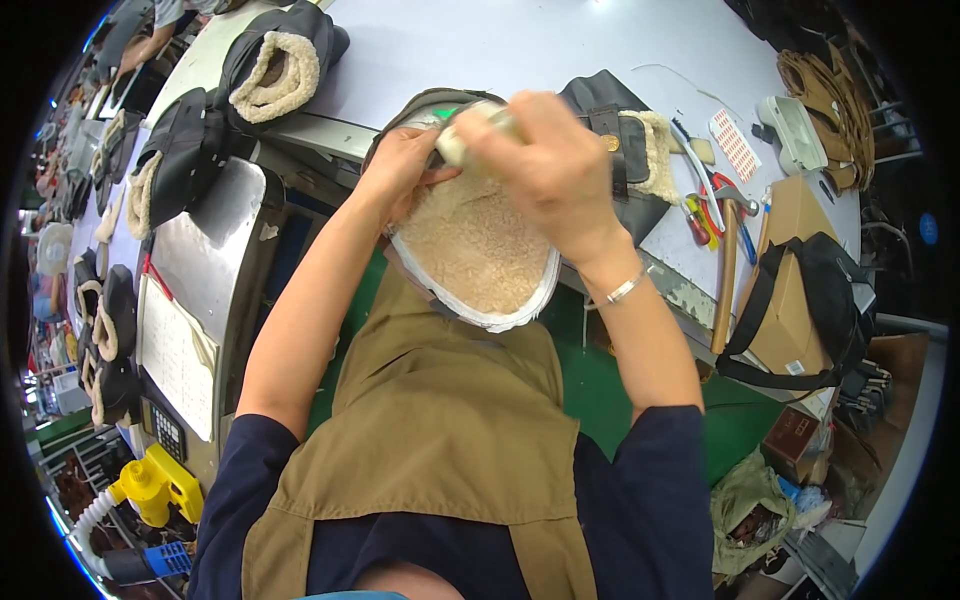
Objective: Applying adhesive to shoe upper components and assembling them at a workbench.
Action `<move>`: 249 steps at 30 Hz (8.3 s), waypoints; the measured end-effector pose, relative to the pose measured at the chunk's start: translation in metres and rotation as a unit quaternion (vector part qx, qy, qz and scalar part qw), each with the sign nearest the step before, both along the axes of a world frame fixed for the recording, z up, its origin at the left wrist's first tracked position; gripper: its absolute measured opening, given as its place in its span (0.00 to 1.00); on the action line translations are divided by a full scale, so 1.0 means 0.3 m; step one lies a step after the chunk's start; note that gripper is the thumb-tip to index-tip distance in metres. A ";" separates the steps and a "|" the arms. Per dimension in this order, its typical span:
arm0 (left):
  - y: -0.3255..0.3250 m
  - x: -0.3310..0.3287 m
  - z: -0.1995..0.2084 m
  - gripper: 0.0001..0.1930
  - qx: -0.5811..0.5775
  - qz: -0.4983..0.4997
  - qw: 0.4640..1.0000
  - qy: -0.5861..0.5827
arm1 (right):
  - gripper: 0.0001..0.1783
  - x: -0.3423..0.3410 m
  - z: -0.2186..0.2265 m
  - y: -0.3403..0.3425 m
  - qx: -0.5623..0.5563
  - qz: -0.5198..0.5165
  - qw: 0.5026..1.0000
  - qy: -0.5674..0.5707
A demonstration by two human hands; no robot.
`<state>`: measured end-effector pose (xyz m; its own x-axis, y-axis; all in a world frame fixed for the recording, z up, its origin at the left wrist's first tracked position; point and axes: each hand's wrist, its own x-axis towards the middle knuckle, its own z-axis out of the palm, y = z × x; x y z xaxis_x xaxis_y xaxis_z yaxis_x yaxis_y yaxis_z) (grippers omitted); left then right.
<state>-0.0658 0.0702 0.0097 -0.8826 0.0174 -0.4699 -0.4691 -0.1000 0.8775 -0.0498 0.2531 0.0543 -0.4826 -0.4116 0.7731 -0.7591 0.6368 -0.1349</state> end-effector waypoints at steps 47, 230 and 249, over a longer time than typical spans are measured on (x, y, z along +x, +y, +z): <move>-0.049 -0.021 -0.037 0.14 0.023 -0.021 1.000 0.000 | 0.16 -0.091 0.062 0.012 0.232 0.166 0.946 0.151; 0.060 -0.182 -0.234 0.06 0.038 0.277 0.944 0.173 | 0.23 -0.239 -0.069 -0.112 -0.153 0.013 0.988 -0.035; 0.116 -0.134 -0.195 0.07 -0.225 0.290 0.879 0.305 | 0.14 -0.218 -0.022 -0.185 -0.152 -0.005 0.980 -0.126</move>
<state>-0.1060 0.1049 -0.0489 -0.7717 -0.5849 0.2497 0.1172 0.2551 0.9598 -0.1154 0.1974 0.0477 -0.6773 -0.1740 0.7148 -0.6706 0.5456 -0.5026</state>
